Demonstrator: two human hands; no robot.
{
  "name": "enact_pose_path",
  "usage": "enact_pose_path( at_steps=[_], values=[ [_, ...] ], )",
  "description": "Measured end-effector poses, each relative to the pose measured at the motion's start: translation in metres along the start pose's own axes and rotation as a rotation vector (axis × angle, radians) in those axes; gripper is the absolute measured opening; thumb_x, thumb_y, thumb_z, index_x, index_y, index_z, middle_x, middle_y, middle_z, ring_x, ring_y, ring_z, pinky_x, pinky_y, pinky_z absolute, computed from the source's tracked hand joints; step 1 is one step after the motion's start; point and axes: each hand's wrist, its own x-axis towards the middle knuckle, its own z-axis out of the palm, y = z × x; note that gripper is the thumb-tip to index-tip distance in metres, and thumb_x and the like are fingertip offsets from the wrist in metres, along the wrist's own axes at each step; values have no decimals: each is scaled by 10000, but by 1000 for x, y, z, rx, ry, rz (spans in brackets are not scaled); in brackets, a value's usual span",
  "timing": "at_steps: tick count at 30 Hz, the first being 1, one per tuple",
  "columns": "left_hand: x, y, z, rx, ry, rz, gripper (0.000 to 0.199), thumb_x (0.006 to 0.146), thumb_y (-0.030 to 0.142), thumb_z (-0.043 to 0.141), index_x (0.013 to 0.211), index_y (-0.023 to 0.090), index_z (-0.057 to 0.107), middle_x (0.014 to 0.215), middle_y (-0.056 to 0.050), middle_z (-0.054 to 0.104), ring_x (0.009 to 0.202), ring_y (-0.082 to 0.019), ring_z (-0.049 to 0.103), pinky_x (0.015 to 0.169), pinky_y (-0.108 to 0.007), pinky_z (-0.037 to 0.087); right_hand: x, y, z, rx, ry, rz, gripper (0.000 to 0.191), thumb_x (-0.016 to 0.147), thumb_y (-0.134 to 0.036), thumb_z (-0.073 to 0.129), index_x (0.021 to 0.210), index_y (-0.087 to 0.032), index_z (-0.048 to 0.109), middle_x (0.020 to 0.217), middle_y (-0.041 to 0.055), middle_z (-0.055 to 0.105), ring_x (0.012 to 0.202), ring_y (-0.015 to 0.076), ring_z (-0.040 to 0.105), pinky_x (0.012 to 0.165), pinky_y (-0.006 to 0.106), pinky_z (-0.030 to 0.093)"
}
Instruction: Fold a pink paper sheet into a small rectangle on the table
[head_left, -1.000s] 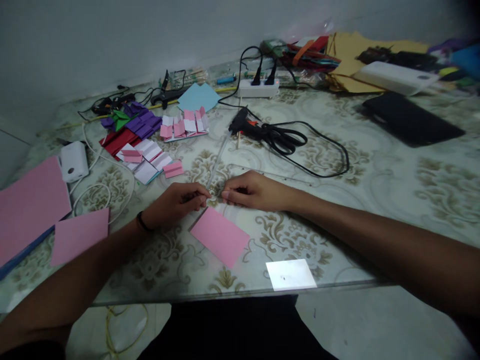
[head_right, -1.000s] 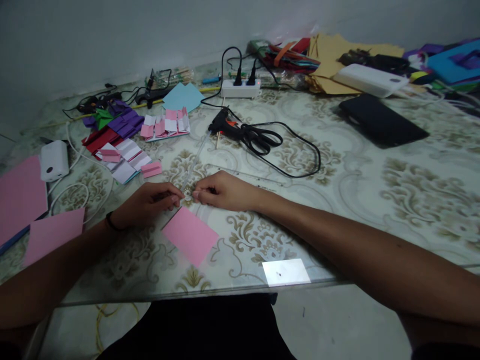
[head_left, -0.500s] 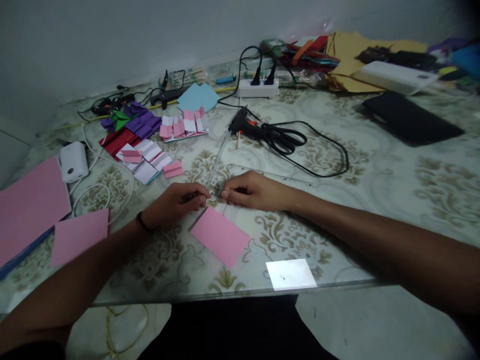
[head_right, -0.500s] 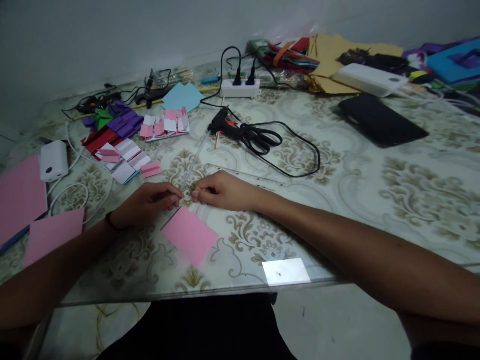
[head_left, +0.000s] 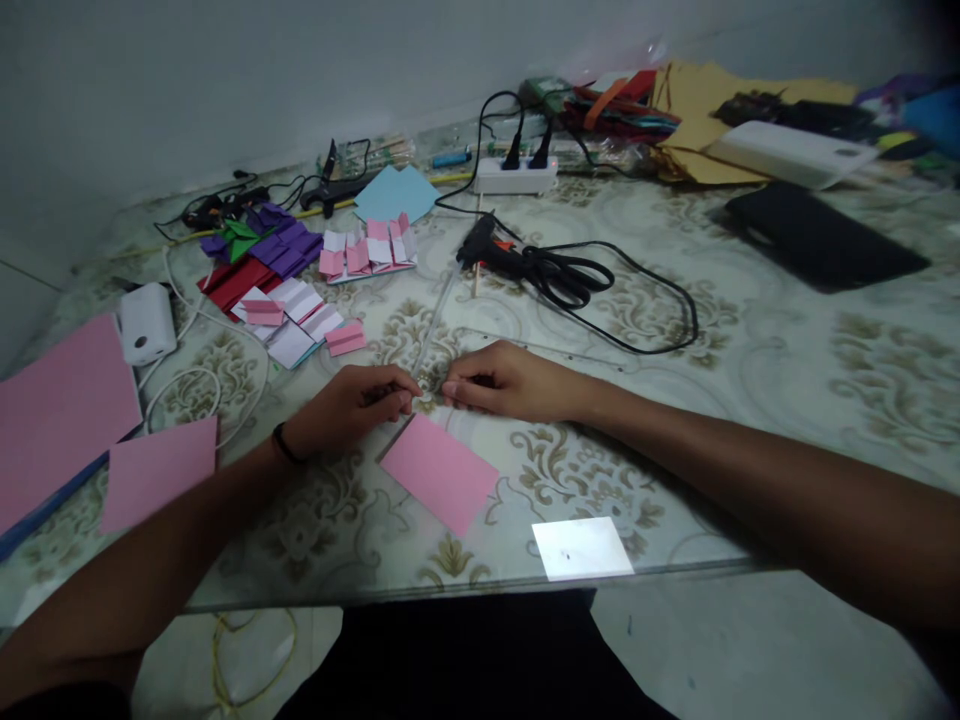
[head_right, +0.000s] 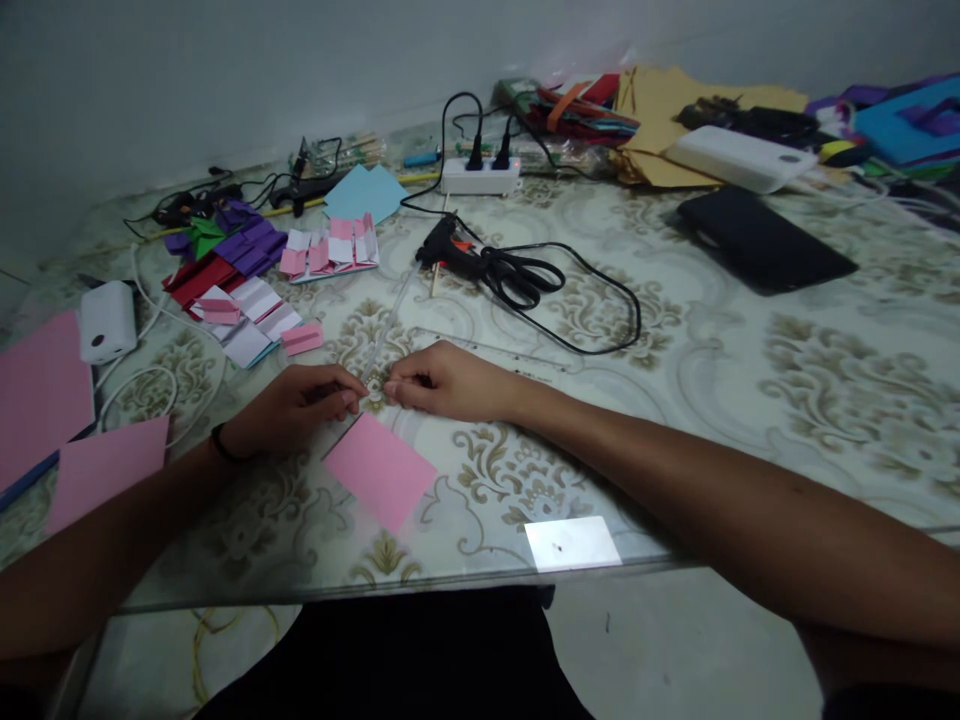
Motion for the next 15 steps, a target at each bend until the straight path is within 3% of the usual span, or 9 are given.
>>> enact_pose_path(
  at_steps=[15],
  values=[
    [0,1,0,-10,0,1,196,1000,299,604,1024,155,735,798,-19,726,663,-112,654,615,-200,487,0,2,0,-7,-2,-9,363,1033,-385,529,847,-131,711,692,2,642,603,93,489,595,217,363]
  ],
)
